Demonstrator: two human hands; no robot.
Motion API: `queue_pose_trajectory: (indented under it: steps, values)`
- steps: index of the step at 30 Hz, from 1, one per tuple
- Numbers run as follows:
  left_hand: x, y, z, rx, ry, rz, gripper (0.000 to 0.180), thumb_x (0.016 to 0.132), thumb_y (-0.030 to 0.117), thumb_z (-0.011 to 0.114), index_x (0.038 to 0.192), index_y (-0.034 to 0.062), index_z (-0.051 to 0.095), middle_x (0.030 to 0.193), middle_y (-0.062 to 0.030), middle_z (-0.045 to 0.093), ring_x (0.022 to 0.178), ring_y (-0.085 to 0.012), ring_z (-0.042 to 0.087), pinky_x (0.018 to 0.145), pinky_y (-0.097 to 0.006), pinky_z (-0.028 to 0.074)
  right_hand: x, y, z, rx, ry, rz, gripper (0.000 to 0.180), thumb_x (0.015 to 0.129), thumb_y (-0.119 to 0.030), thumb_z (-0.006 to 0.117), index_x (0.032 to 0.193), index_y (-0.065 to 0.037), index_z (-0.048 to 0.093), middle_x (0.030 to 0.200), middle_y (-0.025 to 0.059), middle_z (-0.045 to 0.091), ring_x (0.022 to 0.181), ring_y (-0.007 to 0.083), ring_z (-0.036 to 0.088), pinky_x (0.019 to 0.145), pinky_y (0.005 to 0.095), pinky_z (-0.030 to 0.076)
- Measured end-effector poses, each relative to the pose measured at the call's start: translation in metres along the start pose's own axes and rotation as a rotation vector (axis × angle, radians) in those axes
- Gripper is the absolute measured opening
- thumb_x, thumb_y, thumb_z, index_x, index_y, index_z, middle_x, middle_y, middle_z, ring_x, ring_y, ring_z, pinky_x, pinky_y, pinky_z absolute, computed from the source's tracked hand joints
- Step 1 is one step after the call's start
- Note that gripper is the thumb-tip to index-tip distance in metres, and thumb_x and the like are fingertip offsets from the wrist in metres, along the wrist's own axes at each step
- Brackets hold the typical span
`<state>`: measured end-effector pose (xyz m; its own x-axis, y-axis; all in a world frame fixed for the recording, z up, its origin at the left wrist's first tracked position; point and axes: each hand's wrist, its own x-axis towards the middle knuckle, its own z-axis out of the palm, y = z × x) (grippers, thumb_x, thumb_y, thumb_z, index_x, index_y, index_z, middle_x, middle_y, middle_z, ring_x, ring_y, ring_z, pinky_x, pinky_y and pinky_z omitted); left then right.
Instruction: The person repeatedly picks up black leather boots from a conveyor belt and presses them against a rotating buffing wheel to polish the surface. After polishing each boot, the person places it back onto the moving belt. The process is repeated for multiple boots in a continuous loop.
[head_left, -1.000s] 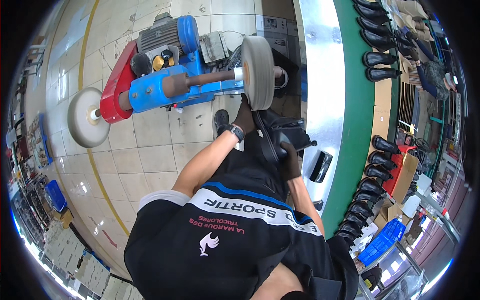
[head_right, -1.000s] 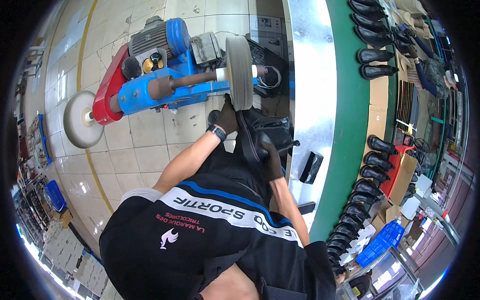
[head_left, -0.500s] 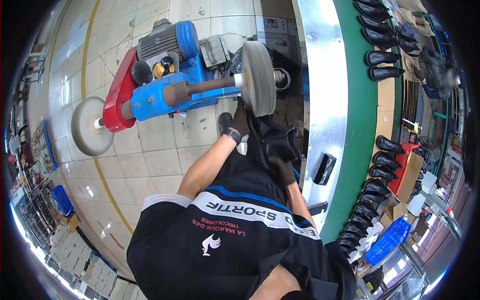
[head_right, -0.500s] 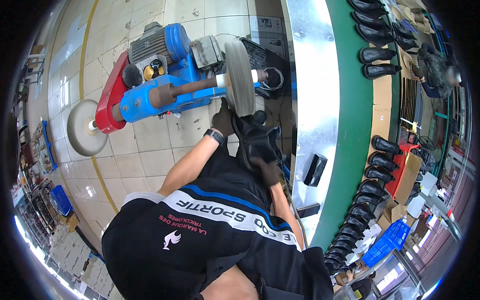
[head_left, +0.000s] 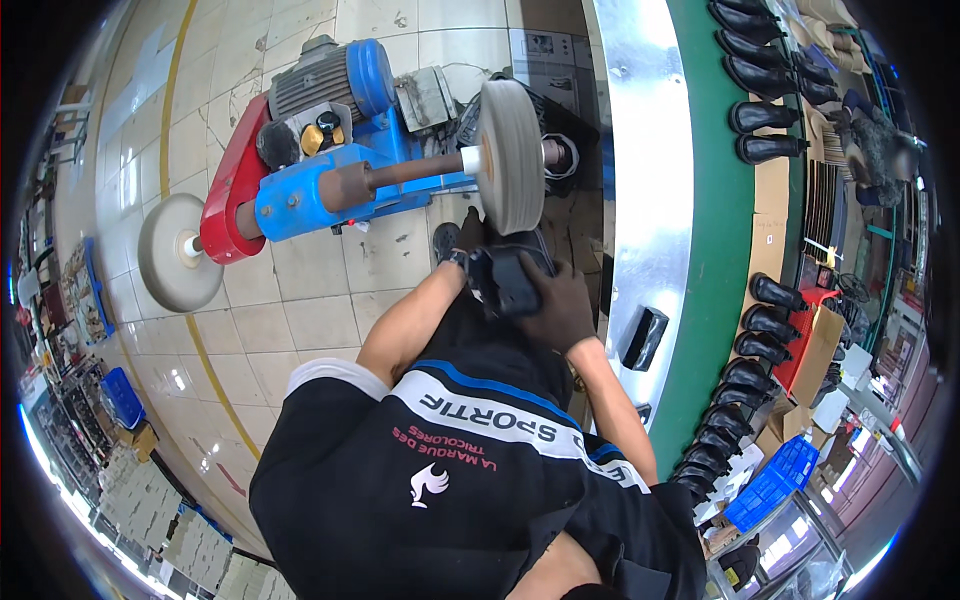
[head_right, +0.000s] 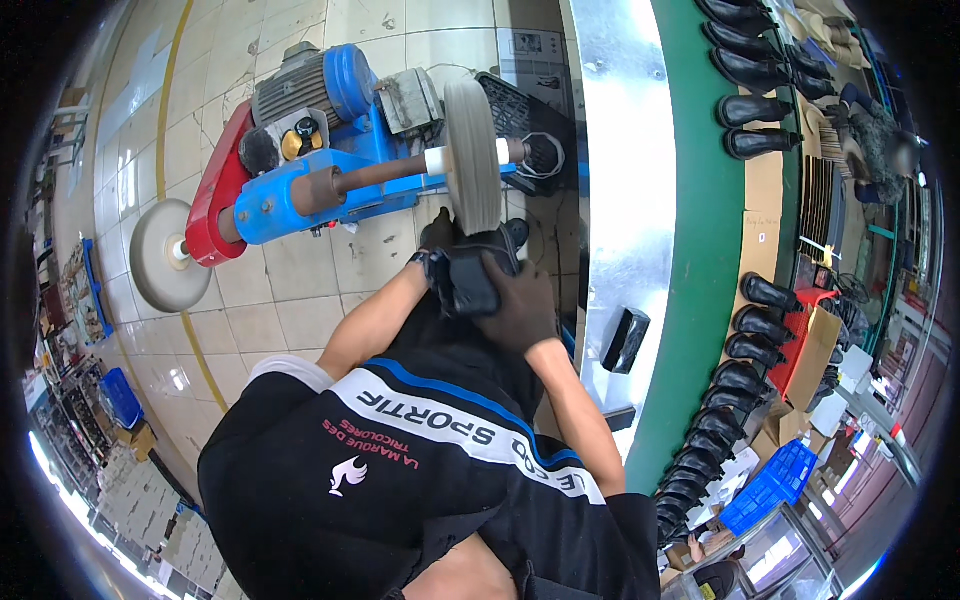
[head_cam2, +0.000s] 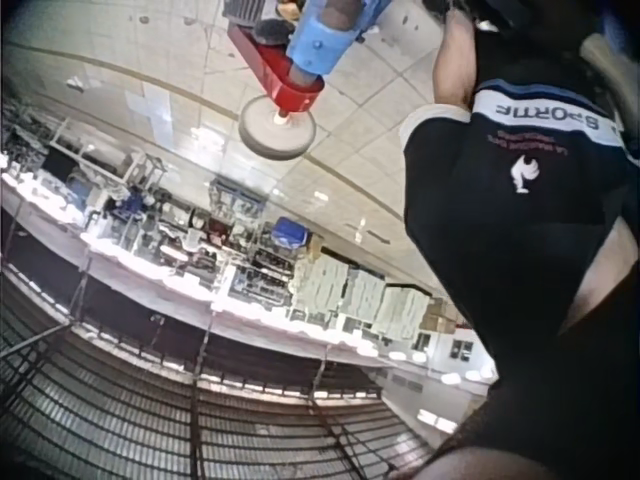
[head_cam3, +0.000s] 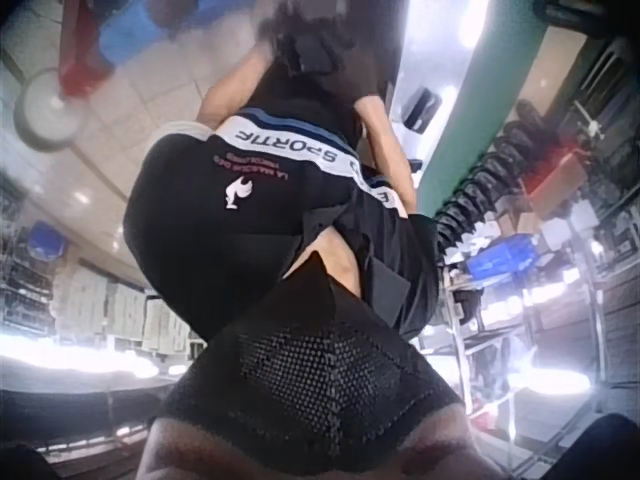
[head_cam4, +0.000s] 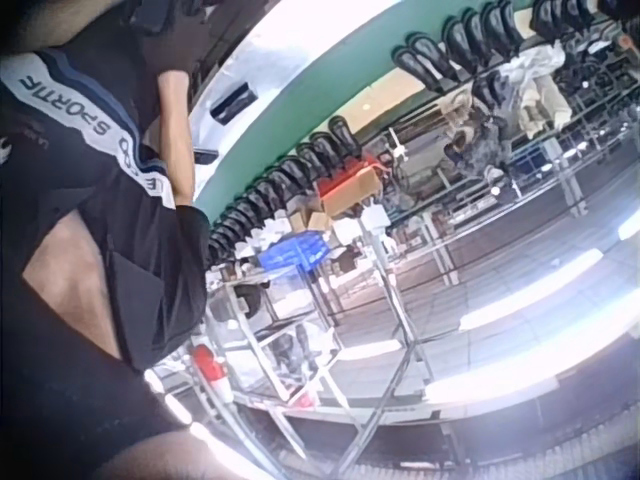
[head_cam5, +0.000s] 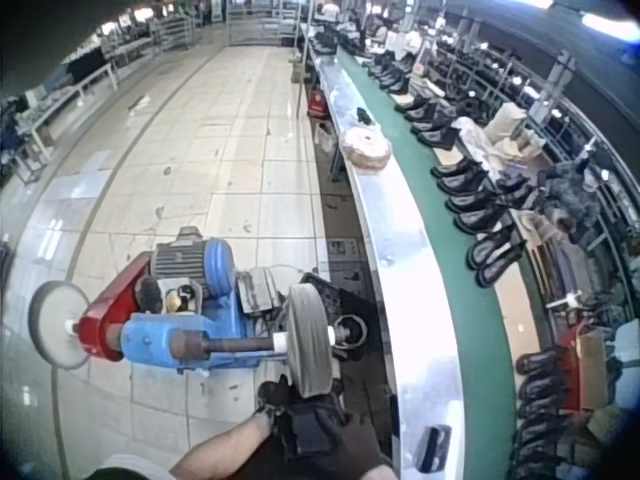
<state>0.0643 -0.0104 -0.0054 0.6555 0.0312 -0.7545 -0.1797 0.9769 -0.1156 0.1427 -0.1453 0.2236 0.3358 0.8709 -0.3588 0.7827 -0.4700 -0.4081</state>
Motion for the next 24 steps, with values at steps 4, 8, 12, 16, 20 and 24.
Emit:
queue_pose_trajectory:
  steps: [4,8,12,16,20,24]
  values:
    - [0.025,0.012,0.003,0.003,-0.056,-0.045,0.059,0.096,0.049,0.041,0.126,-0.0002,0.052,0.117,-0.0180,0.063,0.109,-0.0300,0.061,0.098,-0.042,0.046,0.048,0.000,0.032,-0.091,-0.067,0.105,0.089,0.058,-0.037,0.079,0.140,-0.019,0.051,0.109,0.0301,0.059,0.101,0.0464,0.057,0.086,0.0496,0.046]
    - [0.027,0.020,-0.013,0.070,-0.055,-0.007,0.050,0.095,0.042,0.043,0.119,-0.0001,0.054,0.111,-0.0170,0.064,0.104,-0.0295,0.062,0.093,-0.041,0.047,0.022,-0.006,0.027,0.109,0.072,0.094,0.079,0.061,-0.034,0.078,0.135,-0.015,0.056,0.106,0.0287,0.060,0.098,0.0443,0.058,0.087,0.0472,0.047]
    - [-0.014,-0.007,-0.003,0.070,-0.007,-0.025,0.041,0.095,0.036,0.045,0.112,0.0001,0.057,0.105,-0.0160,0.064,0.099,-0.0290,0.063,0.088,-0.041,0.047,-0.037,0.010,0.029,0.710,0.165,0.275,0.068,0.069,-0.028,0.076,0.130,-0.003,0.056,0.114,0.0218,0.064,0.102,0.0340,0.063,0.090,0.0438,0.049]
    - [-0.008,-0.005,0.007,0.045,-0.005,0.048,0.033,0.094,0.029,0.048,0.105,0.0002,0.059,0.099,-0.0150,0.065,0.094,-0.0285,0.064,0.083,-0.040,0.048,-0.028,0.025,0.045,1.713,0.051,0.703,0.052,0.084,-0.031,0.066,0.124,0.001,0.057,0.115,0.0142,0.066,0.102,0.0273,0.065,0.093,0.0391,0.050]
    - [0.012,0.033,-0.008,0.124,0.082,0.198,0.025,0.093,0.022,0.050,0.098,0.0003,0.062,0.092,-0.0140,0.066,0.089,-0.0280,0.065,0.078,-0.040,0.049,0.014,0.033,0.040,2.182,-0.171,0.806,0.046,0.087,-0.041,0.062,0.120,-0.009,0.061,0.114,0.0123,0.065,0.101,0.0265,0.064,0.087,0.0484,0.054]
    - [-0.029,0.061,-0.017,0.998,0.361,0.951,0.019,0.092,0.014,0.051,0.091,0.0001,0.063,0.087,-0.0158,0.066,0.083,-0.0296,0.065,0.072,-0.041,0.049,0.043,0.063,0.079,1.962,-0.233,0.949,0.048,0.089,-0.053,0.058,0.124,-0.020,0.059,0.115,0.0063,0.066,0.106,0.0230,0.062,0.081,0.0548,0.053]
